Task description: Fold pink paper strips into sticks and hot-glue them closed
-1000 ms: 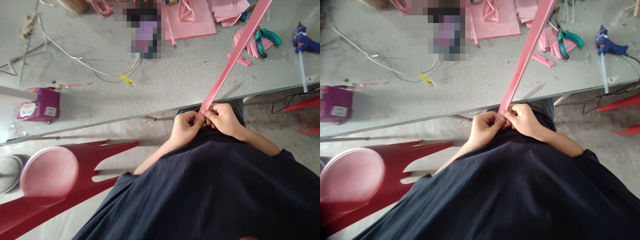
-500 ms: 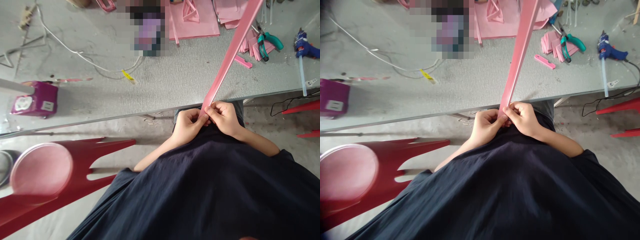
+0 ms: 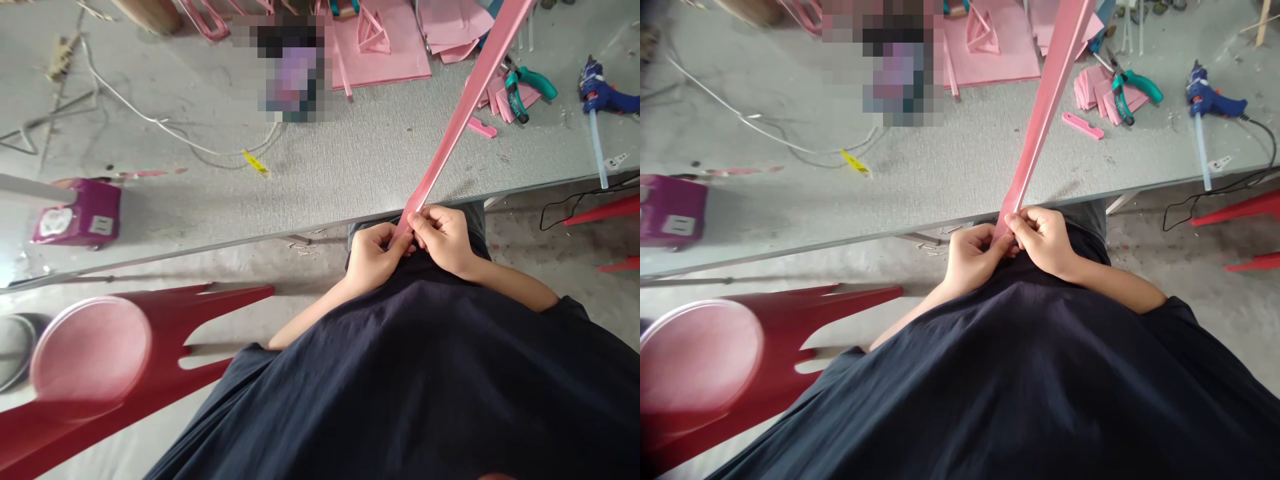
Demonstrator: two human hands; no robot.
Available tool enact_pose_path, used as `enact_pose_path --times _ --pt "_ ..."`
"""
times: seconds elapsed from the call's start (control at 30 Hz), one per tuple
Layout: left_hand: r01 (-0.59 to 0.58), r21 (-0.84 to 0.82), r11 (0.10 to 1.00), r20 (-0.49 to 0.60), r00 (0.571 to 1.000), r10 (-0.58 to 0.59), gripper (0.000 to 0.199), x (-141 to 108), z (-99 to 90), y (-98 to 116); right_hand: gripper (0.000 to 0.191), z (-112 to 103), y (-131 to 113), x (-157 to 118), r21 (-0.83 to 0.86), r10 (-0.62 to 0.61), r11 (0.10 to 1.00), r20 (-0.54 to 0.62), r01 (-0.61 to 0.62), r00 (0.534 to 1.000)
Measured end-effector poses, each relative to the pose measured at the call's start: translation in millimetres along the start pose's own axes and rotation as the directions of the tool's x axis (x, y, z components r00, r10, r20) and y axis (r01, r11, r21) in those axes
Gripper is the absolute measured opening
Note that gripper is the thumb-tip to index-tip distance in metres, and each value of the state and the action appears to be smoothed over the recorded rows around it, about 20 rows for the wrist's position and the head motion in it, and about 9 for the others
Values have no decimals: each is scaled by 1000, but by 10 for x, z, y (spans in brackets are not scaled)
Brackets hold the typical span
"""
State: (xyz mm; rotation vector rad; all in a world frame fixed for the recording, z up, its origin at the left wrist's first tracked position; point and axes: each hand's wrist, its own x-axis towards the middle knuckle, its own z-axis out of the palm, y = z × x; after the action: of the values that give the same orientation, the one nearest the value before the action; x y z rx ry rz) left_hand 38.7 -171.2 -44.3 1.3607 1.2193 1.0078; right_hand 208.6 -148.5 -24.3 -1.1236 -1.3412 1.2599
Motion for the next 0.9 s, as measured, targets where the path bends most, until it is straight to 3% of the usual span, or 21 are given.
enact_pose_path --times 0.43,0.63,0.9 --pt "4 -8 1000 66 998 -3 32 -13 -30 -18 79 -3 20 42 8 -88 996 -132 90 987" --pt "-53 -176 983 99 993 71 46 131 30 85 74 58 73 26 95 -146 982 -160 162 976" --pt "-35 -91 995 81 996 42 36 125 59 175 73 21 58 72 88 -211 965 -289 245 934"
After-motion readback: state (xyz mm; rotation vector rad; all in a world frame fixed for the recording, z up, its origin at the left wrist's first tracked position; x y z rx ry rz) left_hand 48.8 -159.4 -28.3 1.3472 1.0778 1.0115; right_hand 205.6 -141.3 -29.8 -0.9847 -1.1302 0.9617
